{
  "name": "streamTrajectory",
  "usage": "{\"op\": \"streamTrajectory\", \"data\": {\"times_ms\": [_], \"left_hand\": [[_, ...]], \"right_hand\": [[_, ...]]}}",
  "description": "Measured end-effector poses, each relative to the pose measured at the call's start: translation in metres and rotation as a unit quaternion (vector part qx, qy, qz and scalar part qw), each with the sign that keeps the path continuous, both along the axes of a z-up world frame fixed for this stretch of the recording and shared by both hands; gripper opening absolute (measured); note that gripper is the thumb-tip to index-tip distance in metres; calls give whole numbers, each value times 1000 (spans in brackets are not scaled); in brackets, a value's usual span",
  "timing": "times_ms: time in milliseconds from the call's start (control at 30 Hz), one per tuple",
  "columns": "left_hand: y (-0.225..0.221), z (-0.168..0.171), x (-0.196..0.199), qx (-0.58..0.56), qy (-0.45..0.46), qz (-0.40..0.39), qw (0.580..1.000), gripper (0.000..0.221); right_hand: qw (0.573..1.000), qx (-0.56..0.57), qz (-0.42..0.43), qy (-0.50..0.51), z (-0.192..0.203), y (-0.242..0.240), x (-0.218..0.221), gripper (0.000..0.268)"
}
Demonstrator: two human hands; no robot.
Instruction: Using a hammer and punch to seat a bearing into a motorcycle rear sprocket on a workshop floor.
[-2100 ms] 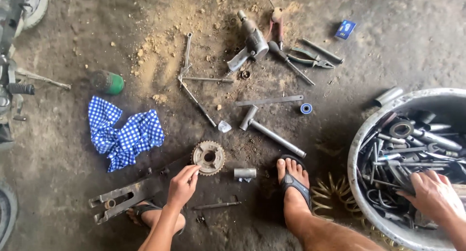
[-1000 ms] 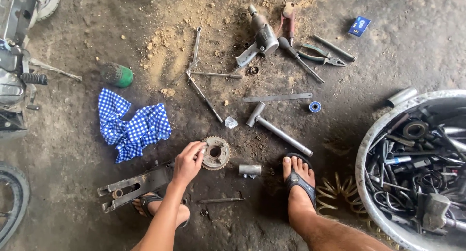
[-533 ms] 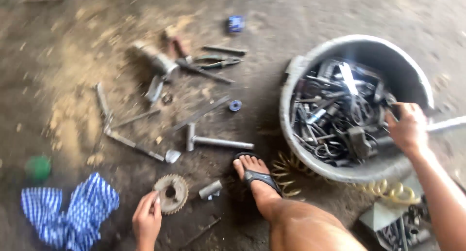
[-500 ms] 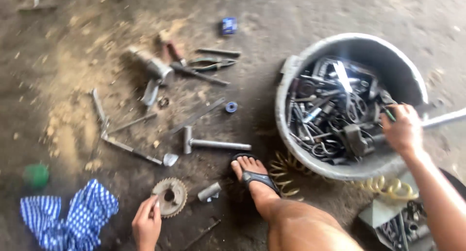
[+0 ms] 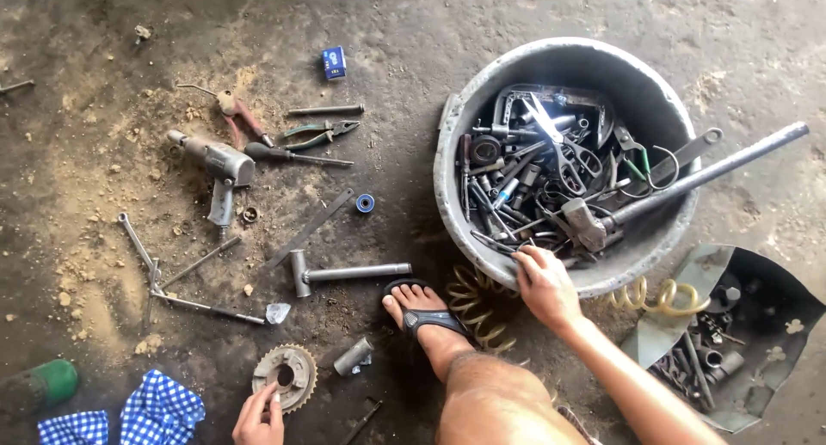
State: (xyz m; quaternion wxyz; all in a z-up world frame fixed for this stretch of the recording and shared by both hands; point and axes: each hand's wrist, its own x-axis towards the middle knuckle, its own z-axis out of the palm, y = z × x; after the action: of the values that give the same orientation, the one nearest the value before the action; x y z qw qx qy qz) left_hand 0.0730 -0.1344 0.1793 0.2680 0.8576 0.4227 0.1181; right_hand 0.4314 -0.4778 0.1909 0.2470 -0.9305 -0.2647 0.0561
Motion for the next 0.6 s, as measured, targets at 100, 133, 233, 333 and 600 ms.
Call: {"op": "streamTrajectory", "data": {"times_ms": [100, 133, 233, 333, 600], "left_hand": [[2, -7, -4, 0, 23, 2, 1000, 30], [1, -7, -3, 4, 17, -5, 1000, 30], [0, -3, 1, 15, 14, -16, 1000, 29], [0, 4, 4, 32, 14, -24, 999, 28], [-3, 31, 18, 43, 37, -18, 998, 28]], "right_hand": [[999, 11, -32, 14, 2, 12, 5, 24], [998, 34, -39, 30, 3, 16, 9, 24], [995, 72, -44, 50, -2, 27, 26, 24], [994, 82, -45, 53, -14, 43, 40, 20], [974, -209, -28, 78, -59, 87, 54, 20]]}}
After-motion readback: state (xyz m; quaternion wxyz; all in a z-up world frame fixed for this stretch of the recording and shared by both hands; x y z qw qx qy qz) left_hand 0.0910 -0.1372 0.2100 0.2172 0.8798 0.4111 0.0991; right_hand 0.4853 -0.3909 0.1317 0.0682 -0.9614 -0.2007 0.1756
